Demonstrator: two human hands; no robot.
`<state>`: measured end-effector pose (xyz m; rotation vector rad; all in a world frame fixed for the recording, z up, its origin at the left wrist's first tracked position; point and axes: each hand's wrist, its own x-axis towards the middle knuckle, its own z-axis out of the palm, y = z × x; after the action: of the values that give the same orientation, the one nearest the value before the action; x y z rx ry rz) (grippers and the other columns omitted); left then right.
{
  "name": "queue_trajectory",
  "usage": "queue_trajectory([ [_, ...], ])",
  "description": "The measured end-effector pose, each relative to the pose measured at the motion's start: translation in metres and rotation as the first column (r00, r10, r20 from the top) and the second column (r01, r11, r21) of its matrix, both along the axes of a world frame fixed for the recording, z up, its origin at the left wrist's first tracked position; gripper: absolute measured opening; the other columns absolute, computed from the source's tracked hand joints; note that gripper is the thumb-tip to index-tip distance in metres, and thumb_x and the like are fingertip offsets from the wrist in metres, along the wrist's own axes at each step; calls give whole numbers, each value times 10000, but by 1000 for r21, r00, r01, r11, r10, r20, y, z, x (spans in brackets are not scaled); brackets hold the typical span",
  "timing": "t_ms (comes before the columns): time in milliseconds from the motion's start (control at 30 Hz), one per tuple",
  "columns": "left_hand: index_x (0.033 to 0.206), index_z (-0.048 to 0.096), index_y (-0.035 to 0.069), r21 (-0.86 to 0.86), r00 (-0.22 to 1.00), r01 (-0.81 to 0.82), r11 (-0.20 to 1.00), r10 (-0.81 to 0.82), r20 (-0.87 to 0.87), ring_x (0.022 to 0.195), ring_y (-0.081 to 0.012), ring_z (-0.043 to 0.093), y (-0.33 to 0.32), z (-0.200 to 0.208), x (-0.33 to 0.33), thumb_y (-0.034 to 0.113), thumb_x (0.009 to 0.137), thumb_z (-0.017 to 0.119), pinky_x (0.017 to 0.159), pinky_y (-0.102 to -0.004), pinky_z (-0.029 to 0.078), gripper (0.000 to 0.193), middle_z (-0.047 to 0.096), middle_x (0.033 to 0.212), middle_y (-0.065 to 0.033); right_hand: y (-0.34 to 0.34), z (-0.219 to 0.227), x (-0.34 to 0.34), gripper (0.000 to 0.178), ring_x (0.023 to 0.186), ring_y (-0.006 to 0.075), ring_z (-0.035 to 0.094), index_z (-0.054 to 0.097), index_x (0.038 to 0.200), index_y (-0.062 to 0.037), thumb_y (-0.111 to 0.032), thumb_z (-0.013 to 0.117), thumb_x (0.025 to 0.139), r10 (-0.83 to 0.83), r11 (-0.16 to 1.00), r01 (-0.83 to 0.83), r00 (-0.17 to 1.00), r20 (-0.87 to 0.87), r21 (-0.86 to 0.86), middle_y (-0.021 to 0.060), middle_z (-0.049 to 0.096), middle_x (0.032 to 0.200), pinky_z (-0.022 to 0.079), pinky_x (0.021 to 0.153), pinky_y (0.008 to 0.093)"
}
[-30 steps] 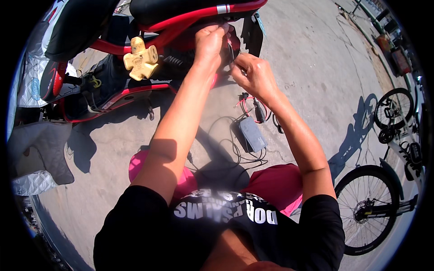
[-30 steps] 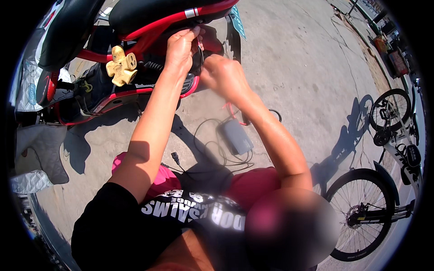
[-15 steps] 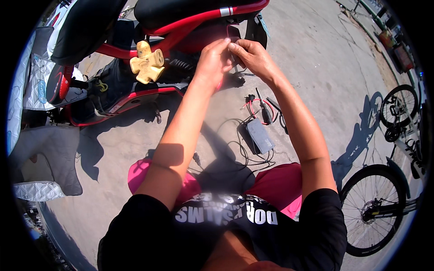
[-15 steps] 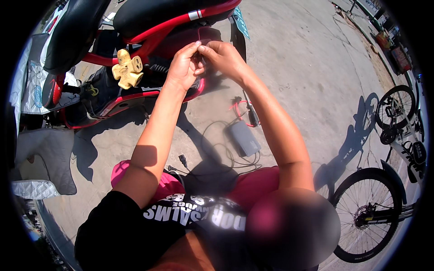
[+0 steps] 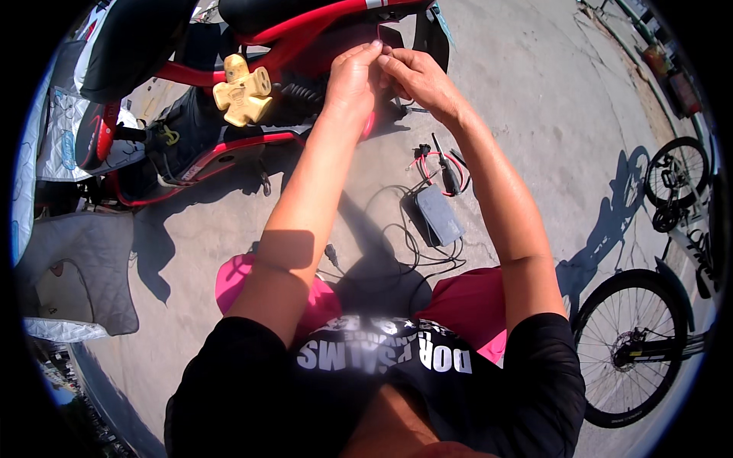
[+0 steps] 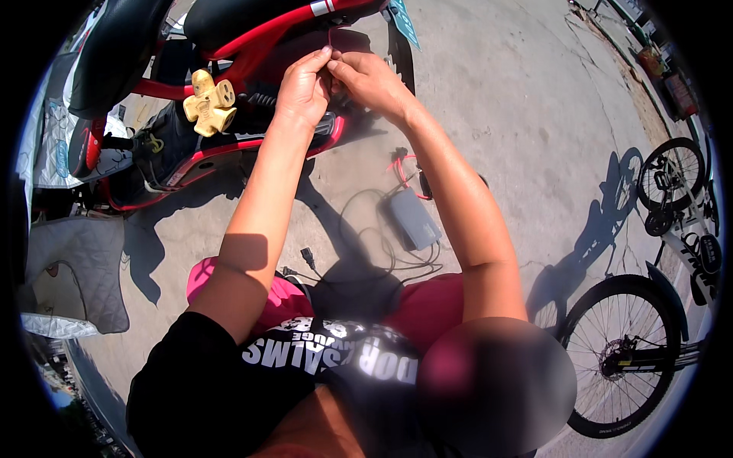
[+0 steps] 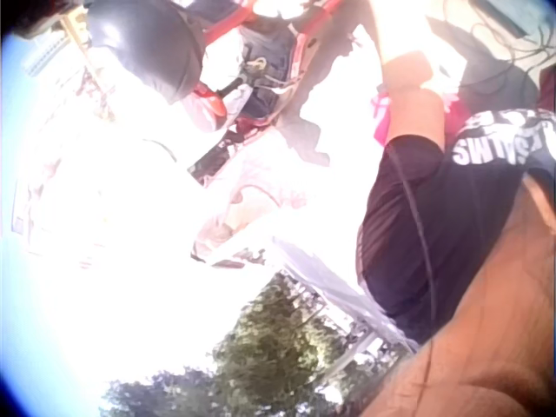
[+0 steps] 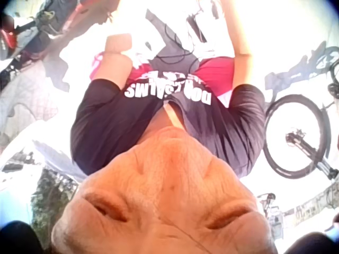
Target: The person sits on the ground and uses scissors to cut and strip wires connected to a red electric scooter. They then use electrical tape to wrap and insulate the exposed wire ends.
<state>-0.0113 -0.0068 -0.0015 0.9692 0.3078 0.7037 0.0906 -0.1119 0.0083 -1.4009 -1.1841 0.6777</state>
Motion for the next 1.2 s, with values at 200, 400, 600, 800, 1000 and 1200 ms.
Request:
queue_trajectory([
  [200,881,667,-23,-146,979,-189,971,198,45,713,-143,586,-22,8,14,21,855,633,682,-272,493,62,652,805,-80,-9,-4,-14,324,554,160,341,471,741,30,-238,535,912,-228,965,162,908,351,207,124,382,577,375,517,350],
  [400,869,656,-60,-102,985,-173,980,172,-15,557,-121,522,-15,4,17,47,872,625,535,-264,449,111,574,660,-54,-35,-6,-26,267,562,350,423,494,740,32,-188,553,880,-233,968,162,866,443,192,226,491,651,423,556,407],
  [600,884,637,-62,-144,988,-149,978,143,-52,555,-127,500,-10,3,17,63,889,611,522,-262,410,129,536,639,-42,-57,-7,-39,197,654,419,541,501,736,8,-143,572,840,-207,977,126,768,606,175,218,543,675,442,580,458],
  [800,946,612,9,-172,992,126,977,-124,19,676,-170,571,-6,-2,9,164,936,587,619,-314,475,157,599,760,-51,-60,-1,-13,293,583,336,544,513,761,5,-232,574,921,-160,985,61,698,698,164,170,537,632,431,561,414],
  [1000,967,635,35,-49,960,277,960,-274,57,763,-166,560,0,-30,-1,217,959,571,677,-323,449,193,619,873,-58,-79,-148,115,337,623,250,561,618,903,12,-321,570,932,-423,852,467,880,217,-235,130,588,673,466,628,382],
  [1200,1059,647,27,-51,991,118,992,-121,-64,884,-166,611,8,-37,-17,200,961,566,760,-325,497,214,638,941,-54,-194,-341,131,392,1020,374,616,525,1176,1,-79,586,797,398,468,465,649,649,-751,233,583,1124,511,878,437],
])
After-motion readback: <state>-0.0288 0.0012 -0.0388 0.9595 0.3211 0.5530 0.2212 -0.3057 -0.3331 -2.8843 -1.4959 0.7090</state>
